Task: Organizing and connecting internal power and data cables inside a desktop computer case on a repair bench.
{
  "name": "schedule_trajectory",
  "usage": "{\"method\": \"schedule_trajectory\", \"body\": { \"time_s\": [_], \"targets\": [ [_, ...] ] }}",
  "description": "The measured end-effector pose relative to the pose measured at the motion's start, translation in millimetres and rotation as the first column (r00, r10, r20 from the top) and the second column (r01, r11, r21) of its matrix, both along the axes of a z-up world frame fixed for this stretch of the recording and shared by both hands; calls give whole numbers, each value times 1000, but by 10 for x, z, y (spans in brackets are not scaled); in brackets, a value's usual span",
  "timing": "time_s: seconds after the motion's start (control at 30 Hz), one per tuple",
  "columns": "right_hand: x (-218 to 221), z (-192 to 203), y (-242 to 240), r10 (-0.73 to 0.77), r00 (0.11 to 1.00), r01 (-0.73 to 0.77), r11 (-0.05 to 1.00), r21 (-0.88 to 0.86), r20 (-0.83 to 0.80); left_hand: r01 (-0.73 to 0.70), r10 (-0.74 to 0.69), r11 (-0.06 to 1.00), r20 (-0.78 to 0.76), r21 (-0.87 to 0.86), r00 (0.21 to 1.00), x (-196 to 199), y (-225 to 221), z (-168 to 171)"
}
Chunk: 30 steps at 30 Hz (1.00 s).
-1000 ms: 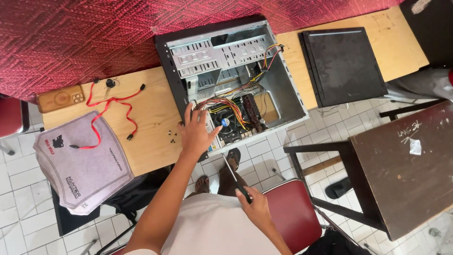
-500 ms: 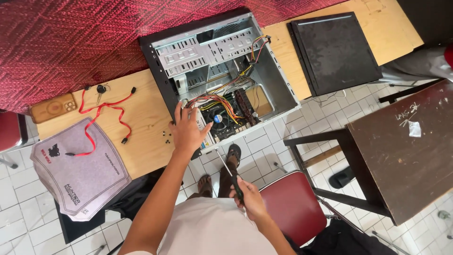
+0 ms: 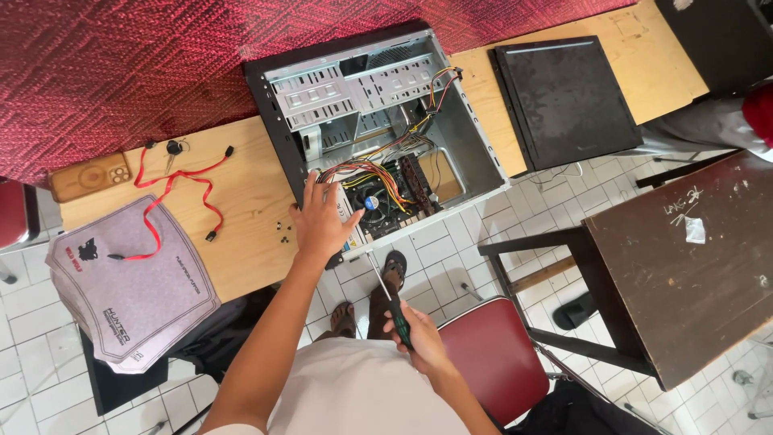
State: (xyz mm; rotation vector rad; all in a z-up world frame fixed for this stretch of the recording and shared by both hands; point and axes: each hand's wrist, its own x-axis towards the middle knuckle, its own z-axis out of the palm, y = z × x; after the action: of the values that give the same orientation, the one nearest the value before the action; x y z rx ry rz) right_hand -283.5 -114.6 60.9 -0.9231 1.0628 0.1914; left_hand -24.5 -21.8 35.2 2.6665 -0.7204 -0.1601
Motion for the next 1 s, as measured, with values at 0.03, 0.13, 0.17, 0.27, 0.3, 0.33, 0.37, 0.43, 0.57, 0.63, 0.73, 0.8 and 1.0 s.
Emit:
{"method": "schedule_trajectory", "body": {
  "time_s": [0.03, 0.13, 0.17, 0.27, 0.3, 0.33, 0.37, 0.43, 0.57, 0.63, 0.73, 0.8, 1.0],
  "targets": [
    [-33, -59, 1, 0, 1000, 0, 1000, -1, 2, 0, 0, 1000, 2, -1, 1000, -3, 6, -21],
    [-77, -178, -29, -58, 990, 54, 998, 38, 125, -4, 4, 1000, 19, -3, 1000, 19, -5, -52],
    [-89, -175, -37, -41, 990, 40, 999, 10, 134, -6, 6, 1000, 3, 2, 1000, 14, -6, -51],
    [-50, -88, -30, -3, 996, 7, 999, -37, 94, -9, 9, 1000, 18, -20, 1000, 13, -13, -102],
    [-24, -47, -18, 24, 999, -21, 998, -51, 44, -16, 19, 999, 50, -45, 999, 13, -2, -126],
    [-18, -63, -5, 24, 999, -22, 999, -50, 45, -17, 19, 999, 51, -44, 999, 3, 10, -117],
    [-10, -80, 9, 5, 999, -3, 999, -33, 52, -57, 60, 982, 11, -181, 998, -4, 20, -108],
    [-22, -146, 12, -17, 998, 18, 1000, -19, 64, -97, 92, 944, -30, -316, 995, -47, 75, -146],
    [-66, -181, 1, 0, 990, 8, 998, -58, 138, -507, 450, 299, -349, -809, 822, -279, 311, -516],
    [-24, -102, -3, 9, 991, 1, 997, -72, 137, -693, 507, 117, -557, -712, 658, -463, 442, -764],
    [7, -28, 14, 65, 997, -60, 993, -106, 48, -857, 302, -76, -831, -509, 467, -815, 604, -1194],
    [3, -90, 11, 127, 990, -119, 988, -100, 69, -988, 106, 125, -989, -93, 107, -1021, 639, -1580],
    [86, 11, 9, 80, 997, -81, 995, -57, -14, -562, -316, 772, -947, -296, 65, -1169, 394, -212]
  ]
}}
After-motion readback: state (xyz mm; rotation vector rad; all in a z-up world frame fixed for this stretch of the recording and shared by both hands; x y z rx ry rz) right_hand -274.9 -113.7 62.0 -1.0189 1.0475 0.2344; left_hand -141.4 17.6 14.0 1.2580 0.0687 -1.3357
